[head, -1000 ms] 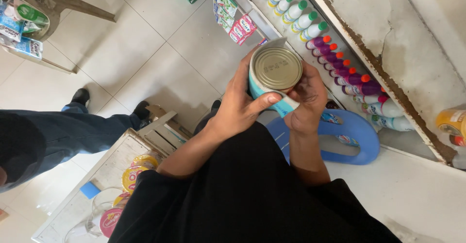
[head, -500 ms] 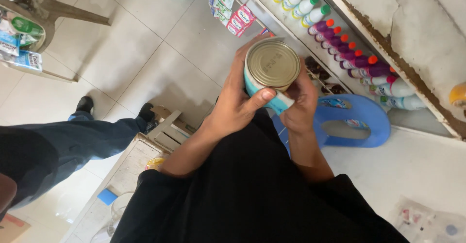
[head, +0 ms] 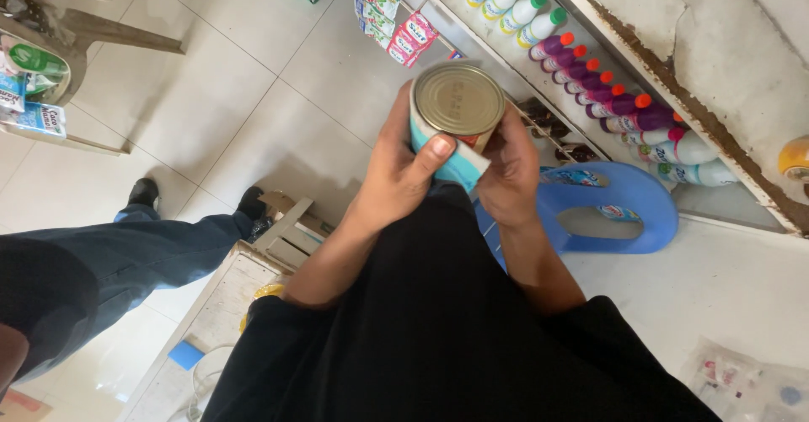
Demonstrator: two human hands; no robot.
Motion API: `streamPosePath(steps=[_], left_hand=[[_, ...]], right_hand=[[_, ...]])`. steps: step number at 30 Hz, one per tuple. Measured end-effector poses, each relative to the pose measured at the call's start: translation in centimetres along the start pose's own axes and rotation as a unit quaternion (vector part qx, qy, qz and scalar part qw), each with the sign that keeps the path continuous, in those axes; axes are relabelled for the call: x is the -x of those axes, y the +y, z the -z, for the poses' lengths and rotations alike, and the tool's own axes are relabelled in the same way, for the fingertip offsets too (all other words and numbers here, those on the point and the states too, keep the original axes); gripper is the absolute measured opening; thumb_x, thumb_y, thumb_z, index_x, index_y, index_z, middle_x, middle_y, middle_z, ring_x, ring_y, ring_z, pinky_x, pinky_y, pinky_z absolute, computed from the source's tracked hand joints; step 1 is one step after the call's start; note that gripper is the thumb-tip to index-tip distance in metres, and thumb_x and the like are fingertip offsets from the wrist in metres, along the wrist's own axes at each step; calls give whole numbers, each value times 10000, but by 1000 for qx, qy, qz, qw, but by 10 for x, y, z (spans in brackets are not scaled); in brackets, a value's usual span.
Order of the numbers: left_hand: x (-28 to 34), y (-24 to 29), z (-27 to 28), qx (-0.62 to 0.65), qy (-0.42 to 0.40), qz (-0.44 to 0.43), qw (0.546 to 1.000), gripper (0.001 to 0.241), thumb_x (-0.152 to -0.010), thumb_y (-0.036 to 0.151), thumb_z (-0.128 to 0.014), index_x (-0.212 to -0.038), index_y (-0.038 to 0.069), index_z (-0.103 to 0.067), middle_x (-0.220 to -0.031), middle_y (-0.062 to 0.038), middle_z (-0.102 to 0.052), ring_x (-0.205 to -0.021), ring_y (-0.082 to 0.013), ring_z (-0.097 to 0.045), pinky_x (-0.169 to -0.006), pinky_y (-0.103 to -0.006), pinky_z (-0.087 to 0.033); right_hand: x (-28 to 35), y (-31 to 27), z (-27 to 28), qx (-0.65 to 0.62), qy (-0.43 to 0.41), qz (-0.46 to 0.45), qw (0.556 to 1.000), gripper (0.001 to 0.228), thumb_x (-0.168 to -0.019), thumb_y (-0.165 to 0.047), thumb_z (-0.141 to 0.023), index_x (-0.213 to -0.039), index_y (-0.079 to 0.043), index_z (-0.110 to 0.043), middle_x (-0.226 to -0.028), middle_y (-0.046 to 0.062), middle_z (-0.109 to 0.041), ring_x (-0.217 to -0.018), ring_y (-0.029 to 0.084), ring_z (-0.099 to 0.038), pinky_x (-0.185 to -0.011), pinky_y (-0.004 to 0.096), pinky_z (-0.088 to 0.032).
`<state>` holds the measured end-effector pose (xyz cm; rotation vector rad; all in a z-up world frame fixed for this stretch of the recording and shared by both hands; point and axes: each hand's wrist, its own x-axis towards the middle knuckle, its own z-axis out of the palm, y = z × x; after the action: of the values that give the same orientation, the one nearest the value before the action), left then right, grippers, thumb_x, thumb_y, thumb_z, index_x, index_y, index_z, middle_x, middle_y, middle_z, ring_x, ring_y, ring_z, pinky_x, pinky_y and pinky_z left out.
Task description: Wiping a can of corned beef with a cleaning cloth and placing it on a grocery shelf.
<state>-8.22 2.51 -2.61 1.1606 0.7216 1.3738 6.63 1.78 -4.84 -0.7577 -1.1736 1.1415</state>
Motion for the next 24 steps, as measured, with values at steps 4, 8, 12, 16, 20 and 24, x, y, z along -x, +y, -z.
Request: streamPosePath(steps=[4,8,12,16,20,24], left_hand=[[-3,-2,-1,-17,5,-15,1000,628,-1033,382,-644,-1507,35,-422,-1258,-177,-599,-1191,-190,-512,-1111,-499,-438],[-3,-8,-6,6,13,-23,1000,634,-1049,396,-620,-1531,43,-409,-1281,-145,-605,-1223,-177,-491,-1143,-478,-411],[-8,-2,-10,5,9,-22,1000,610,-1063,384,-582,-1533,36,-406,-1290,-152,-606,-1209,-176,-492,-1135,-483,-416],[-7,6,-12,-4,10,-25,1000,653,-1043,392,-615,-1532,24,-390,-1288,-164,-597,-1211,-188,-487,-1130,-498,-416],[-4,8,-10,-39,-1,-25,999,685,-1033,425,-617,-1525,9,-385,-1277,-211,-580,-1214,-228,-497,-1116,-528,-415],[1,6,-10,-29,5,-14,999,646,-1042,407,-595,-1516,13,-402,-1270,-181,-594,-1207,-202,-494,-1111,-506,-423]], right_hand=[[-11,-4,-1,-29,-6,-1,1000,634,-881,-111,-815,-1416,58,-518,-1240,185,-667,-1206,222,-621,-1064,412,-530],[-16,-10,1,-63,-26,2,998,608,-911,-159,-783,-1401,85,-519,-1183,184,-656,-1141,199,-615,-1048,388,-509],[-19,-12,10,-41,-38,-3,998,471,-1009,-152,-683,-1401,69,-544,-1245,154,-660,-1167,179,-567,-1075,403,-492],[-12,10,27,-57,-27,-5,998,608,-984,-269,-678,-1445,73,-478,-1250,191,-636,-1181,232,-589,-1074,430,-483],[-8,7,22,-87,-77,19,993,741,-839,-215,-826,-1419,88,-477,-1271,241,-627,-1246,301,-585,-1103,483,-462],[-13,-8,7,-62,-65,41,995,603,-904,-180,-797,-1385,54,-519,-1306,184,-598,-1279,267,-560,-1132,444,-453]])
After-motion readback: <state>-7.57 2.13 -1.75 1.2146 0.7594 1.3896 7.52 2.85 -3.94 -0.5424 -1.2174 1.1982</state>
